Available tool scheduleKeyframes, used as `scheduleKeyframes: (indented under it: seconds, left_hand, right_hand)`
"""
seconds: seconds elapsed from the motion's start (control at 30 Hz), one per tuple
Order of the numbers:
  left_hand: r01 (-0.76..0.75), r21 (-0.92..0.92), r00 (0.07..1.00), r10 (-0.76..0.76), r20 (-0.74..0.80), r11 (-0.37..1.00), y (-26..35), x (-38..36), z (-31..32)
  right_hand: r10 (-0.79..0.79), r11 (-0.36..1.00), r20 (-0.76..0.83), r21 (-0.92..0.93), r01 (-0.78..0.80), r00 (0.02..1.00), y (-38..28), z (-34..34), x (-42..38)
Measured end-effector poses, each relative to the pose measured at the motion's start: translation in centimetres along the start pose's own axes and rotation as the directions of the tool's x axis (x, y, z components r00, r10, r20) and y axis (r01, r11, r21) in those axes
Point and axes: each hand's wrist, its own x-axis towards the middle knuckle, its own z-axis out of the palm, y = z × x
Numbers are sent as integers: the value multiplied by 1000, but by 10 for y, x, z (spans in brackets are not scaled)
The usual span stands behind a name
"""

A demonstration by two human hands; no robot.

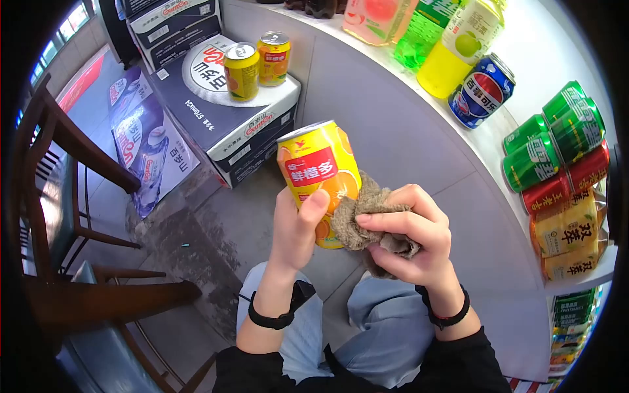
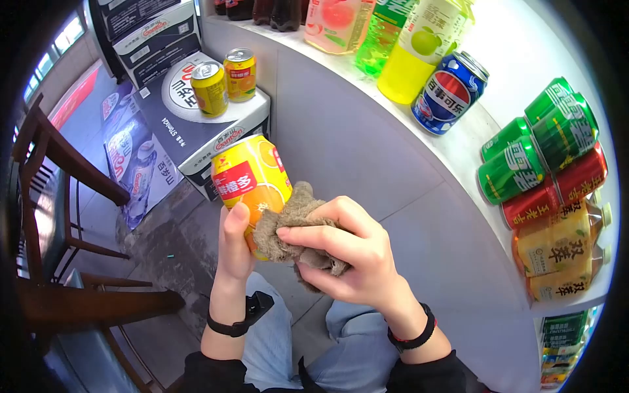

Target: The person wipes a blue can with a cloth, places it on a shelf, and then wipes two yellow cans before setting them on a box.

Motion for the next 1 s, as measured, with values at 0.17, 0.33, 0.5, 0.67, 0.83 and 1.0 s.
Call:
scheduleKeyframes:
  seconds: [0.17, 0.33, 0.5, 0.67, 0.83, 1.0]
  left_hand:
    - [85, 109, 995, -90, 41, 990, -6, -5, 13]
    - [59, 280, 989, -94, 111, 958, -9, -8, 21]
    - [-92, -21, 991, 89, -103, 996, -7, -11, 20]
    - [-269, 27, 946, 269, -182, 963, -17, -15, 1]
    - [-167, 286, 985, 174, 3, 944, -12, -12, -7]
    - [-299, 275, 935, 338, -105, 914, -3, -1, 8]
  right_hand:
    - [-27, 997, -170, -70, 15, 985, 11, 7, -2]
    - [108, 986, -171, 146, -84, 979, 10, 2, -2]
    - [322, 888, 2, 346, -303, 947, 9, 17, -9]
    - [524, 596, 186, 617, -514, 831, 3, 43, -20]
    - [706, 14, 348, 864, -504, 616, -4, 46, -13]
    - [712, 218, 48, 933, -286, 701, 2, 46, -7]
